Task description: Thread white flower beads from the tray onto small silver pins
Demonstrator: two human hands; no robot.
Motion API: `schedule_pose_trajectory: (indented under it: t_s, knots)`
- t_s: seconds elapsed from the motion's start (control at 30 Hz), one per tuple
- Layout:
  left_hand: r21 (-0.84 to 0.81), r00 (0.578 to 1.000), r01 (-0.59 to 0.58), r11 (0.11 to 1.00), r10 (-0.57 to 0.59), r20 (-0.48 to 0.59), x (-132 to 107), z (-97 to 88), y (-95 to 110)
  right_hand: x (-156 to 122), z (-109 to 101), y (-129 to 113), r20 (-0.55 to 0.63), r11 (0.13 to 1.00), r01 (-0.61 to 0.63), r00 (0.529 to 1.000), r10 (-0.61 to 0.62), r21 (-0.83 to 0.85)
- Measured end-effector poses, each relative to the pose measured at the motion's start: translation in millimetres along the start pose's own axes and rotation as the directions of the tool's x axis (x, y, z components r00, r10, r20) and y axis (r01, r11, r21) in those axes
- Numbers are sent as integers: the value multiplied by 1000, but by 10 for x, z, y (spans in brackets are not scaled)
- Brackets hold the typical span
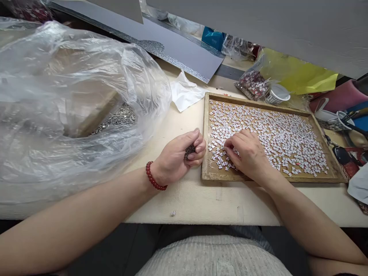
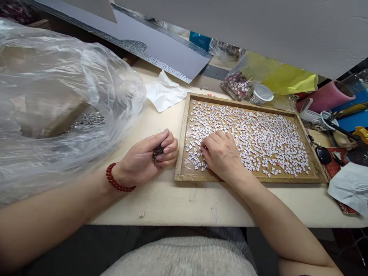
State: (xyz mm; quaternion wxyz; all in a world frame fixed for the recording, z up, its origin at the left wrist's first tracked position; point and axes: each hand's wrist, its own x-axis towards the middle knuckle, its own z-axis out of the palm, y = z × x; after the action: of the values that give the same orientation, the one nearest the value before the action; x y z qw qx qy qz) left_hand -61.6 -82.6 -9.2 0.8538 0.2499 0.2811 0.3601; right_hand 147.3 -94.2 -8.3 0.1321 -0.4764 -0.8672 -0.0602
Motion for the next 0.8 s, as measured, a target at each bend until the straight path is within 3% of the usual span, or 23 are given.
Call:
schedule_pose_trajectory:
  t_s: [0.37, 0.53, 0.67, 0.8]
  knots:
    - [49, 1000, -27, 998, 27, 3, 2, 2, -13, -8, -1, 37, 1, 1000, -12, 1000, 12, 16]
    - [107, 1000, -10, 994, 9, 12, -16, -9, -45, -4, -178, -31, -50, 973, -54, 997, 67, 226]
    - [113, 1000, 6, 994, -7, 7, -29, -3, -59, 79, -319, -198, -128, 905, 37, 992, 19, 424]
    - [89, 1000, -4, 996, 5, -12, -34, 12, -61, 168, -311, -318, -191, 889, 115, 981, -32, 442]
